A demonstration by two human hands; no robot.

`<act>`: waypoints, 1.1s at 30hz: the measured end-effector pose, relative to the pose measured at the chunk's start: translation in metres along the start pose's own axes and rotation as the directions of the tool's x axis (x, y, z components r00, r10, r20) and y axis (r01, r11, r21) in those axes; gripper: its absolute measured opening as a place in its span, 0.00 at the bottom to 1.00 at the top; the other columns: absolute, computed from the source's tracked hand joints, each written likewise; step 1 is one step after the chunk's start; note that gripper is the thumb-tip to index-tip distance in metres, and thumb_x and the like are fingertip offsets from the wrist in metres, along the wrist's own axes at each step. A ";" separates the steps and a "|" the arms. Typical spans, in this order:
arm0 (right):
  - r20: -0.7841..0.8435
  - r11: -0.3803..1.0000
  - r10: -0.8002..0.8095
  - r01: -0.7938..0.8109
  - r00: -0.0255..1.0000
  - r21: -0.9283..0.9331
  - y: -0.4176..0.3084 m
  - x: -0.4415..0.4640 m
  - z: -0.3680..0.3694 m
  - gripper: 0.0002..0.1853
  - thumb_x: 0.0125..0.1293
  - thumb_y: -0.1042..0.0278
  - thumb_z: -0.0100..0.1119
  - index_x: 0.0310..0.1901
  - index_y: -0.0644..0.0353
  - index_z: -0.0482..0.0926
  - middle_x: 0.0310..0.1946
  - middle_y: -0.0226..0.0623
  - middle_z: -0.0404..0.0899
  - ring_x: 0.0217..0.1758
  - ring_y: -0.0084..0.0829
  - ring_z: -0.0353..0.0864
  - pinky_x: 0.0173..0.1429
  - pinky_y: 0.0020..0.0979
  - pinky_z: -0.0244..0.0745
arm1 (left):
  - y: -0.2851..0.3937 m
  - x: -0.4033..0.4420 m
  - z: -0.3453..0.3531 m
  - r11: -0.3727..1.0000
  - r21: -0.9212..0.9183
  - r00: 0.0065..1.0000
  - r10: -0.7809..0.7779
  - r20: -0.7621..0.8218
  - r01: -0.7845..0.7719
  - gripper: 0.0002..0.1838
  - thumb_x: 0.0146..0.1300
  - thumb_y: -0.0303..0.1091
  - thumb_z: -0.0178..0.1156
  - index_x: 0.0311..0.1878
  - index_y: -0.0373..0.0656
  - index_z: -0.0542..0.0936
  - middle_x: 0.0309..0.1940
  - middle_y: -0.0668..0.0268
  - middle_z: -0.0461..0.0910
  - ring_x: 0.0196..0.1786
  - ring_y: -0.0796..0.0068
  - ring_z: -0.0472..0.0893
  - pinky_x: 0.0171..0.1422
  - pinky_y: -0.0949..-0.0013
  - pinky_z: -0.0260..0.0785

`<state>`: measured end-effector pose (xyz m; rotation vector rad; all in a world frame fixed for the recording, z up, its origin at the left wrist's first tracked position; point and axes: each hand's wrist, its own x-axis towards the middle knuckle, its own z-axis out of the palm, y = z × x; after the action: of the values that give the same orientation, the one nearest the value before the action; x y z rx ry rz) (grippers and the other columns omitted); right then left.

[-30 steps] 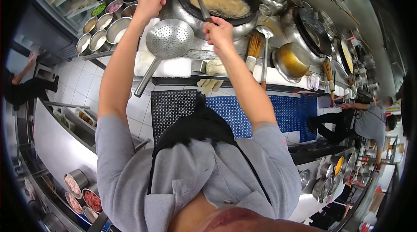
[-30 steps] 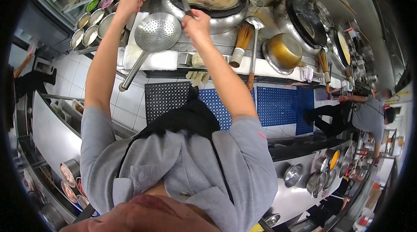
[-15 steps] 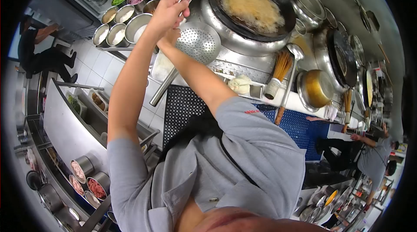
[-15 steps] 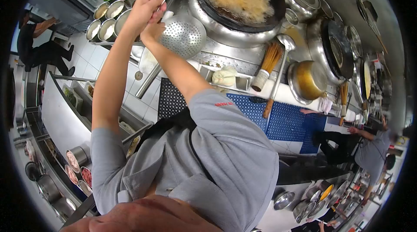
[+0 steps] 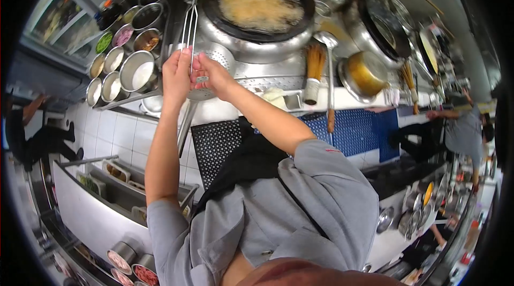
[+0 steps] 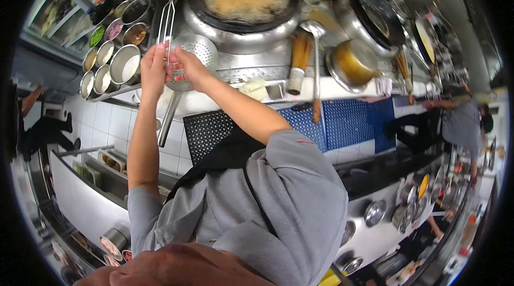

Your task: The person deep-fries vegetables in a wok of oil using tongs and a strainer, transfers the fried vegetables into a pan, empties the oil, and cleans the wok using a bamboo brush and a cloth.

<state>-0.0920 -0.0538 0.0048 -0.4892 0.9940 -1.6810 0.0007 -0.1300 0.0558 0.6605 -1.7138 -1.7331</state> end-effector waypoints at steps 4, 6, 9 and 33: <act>0.072 1.000 0.015 -0.017 0.997 0.025 -0.044 -0.062 -0.011 0.14 0.75 0.60 0.44 0.54 0.56 0.72 0.30 0.28 0.75 0.33 0.22 0.76 0.29 0.25 0.74 | -0.015 -0.040 0.059 0.990 -0.118 0.995 0.083 0.050 -0.077 0.20 0.74 0.46 0.48 0.37 0.38 0.76 0.16 0.71 0.72 0.14 0.85 0.69 0.15 0.79 0.58; 0.022 0.994 -0.107 0.107 0.994 0.030 -0.050 -0.077 -0.027 0.15 0.72 0.65 0.51 0.58 0.56 0.69 0.39 0.35 0.79 0.41 0.24 0.79 0.38 0.25 0.78 | -0.016 -0.050 0.084 0.987 -0.119 0.990 0.114 0.088 -0.103 0.20 0.74 0.46 0.48 0.39 0.37 0.77 0.18 0.71 0.73 0.15 0.85 0.70 0.15 0.79 0.59; -0.063 0.954 -0.298 0.299 0.953 0.012 -0.059 -0.097 -0.044 0.21 0.67 0.70 0.58 0.60 0.55 0.66 0.49 0.43 0.81 0.51 0.30 0.80 0.47 0.29 0.80 | -0.024 -0.056 0.110 0.917 0.084 0.919 0.385 0.080 -0.391 0.21 0.74 0.46 0.47 0.40 0.36 0.79 0.22 0.69 0.75 0.18 0.84 0.72 0.18 0.80 0.64; -0.493 0.699 -0.129 -0.274 0.860 -0.660 -0.225 -0.164 -0.264 0.25 0.70 0.74 0.41 0.69 0.54 0.62 0.22 0.39 0.77 0.14 0.23 0.71 0.14 0.25 0.65 | -0.315 -0.146 0.143 0.849 0.472 0.765 -0.464 0.446 0.239 0.24 0.58 0.44 0.66 0.56 0.43 0.79 0.44 0.60 0.83 0.39 0.67 0.82 0.45 0.62 0.76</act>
<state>-0.3613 0.2137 0.0624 -0.4912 2.0803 -1.3037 -0.0245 0.0674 -0.2622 0.7513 -2.5223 -1.9923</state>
